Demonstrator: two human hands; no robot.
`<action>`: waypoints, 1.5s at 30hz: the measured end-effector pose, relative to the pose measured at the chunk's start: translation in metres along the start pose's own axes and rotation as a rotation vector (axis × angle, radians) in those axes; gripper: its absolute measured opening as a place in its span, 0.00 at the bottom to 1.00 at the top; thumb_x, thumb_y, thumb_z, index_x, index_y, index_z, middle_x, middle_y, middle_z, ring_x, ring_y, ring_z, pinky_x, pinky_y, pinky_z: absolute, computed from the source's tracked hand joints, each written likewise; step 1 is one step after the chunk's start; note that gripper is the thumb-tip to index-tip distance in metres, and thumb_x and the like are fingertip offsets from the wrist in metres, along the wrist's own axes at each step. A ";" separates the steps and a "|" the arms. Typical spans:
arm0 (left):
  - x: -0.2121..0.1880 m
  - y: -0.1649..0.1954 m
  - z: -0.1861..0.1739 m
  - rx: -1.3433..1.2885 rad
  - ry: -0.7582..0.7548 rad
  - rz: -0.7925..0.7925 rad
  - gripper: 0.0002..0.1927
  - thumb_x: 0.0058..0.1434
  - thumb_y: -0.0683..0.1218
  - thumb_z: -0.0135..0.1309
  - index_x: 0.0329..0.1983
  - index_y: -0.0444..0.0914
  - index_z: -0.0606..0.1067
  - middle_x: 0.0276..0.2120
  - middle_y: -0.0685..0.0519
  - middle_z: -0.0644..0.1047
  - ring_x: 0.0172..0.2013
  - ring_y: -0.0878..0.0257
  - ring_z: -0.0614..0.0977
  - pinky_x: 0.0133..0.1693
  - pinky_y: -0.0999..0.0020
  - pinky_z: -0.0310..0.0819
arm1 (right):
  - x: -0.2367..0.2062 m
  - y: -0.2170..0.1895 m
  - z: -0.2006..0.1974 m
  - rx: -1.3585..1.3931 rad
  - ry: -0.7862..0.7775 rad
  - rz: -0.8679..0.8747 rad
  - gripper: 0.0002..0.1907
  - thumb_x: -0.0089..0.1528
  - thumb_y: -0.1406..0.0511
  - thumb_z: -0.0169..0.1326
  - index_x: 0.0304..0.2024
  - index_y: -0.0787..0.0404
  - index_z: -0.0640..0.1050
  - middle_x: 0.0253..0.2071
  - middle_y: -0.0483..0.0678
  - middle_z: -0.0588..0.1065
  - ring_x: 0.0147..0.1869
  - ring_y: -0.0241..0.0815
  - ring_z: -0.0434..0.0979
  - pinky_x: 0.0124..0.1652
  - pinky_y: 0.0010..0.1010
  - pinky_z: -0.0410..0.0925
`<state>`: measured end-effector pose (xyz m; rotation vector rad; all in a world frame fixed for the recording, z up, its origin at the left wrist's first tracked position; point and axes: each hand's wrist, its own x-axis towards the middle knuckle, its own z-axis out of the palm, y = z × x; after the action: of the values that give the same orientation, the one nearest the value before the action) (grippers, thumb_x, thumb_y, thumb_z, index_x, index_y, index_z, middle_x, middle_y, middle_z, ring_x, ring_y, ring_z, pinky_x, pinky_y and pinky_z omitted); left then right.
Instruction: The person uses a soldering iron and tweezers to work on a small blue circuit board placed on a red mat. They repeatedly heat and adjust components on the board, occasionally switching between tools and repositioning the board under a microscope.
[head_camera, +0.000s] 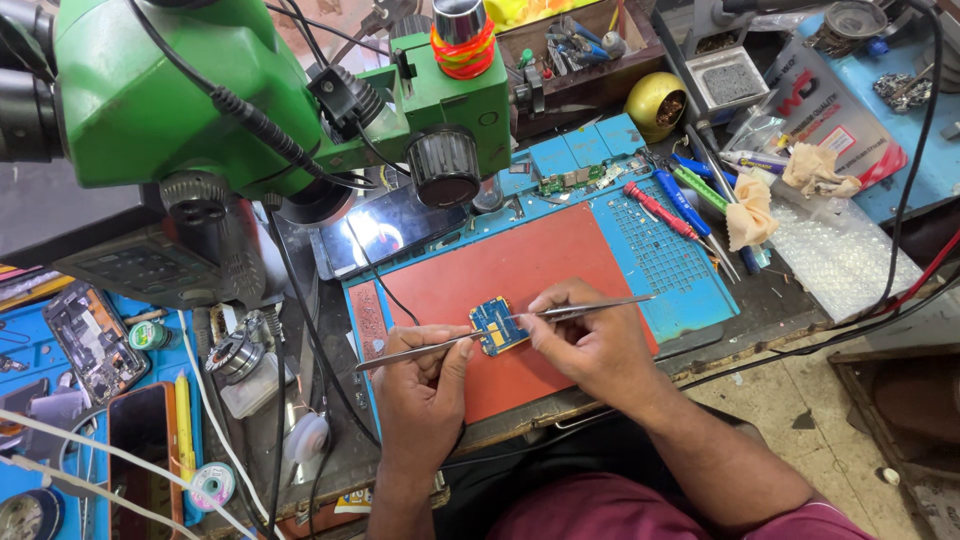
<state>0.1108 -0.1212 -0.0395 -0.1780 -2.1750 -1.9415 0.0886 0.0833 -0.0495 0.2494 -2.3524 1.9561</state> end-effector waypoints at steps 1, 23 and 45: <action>0.000 0.000 0.000 0.006 0.002 0.001 0.08 0.66 0.36 0.56 0.43 0.32 0.68 0.38 0.45 0.84 0.38 0.69 0.85 0.37 0.77 0.81 | 0.001 0.000 -0.001 0.032 0.007 -0.005 0.06 0.62 0.68 0.61 0.40 0.64 0.78 0.31 0.40 0.79 0.31 0.23 0.74 0.30 0.17 0.67; -0.004 -0.003 0.000 0.079 0.033 0.098 0.09 0.70 0.36 0.56 0.46 0.33 0.67 0.41 0.45 0.84 0.39 0.69 0.86 0.39 0.76 0.82 | -0.008 -0.011 0.011 -0.145 0.126 -0.177 0.09 0.62 0.69 0.65 0.43 0.65 0.81 0.39 0.49 0.82 0.38 0.33 0.84 0.35 0.21 0.75; -0.005 -0.004 0.002 0.111 0.049 0.080 0.09 0.69 0.38 0.56 0.45 0.33 0.68 0.40 0.45 0.84 0.39 0.67 0.87 0.39 0.74 0.83 | -0.004 -0.017 0.010 -0.304 0.143 -0.242 0.09 0.61 0.67 0.66 0.41 0.64 0.82 0.36 0.49 0.82 0.37 0.36 0.83 0.36 0.25 0.74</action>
<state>0.1141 -0.1196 -0.0448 -0.1941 -2.2017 -1.7595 0.0960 0.0704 -0.0359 0.3414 -2.3568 1.4402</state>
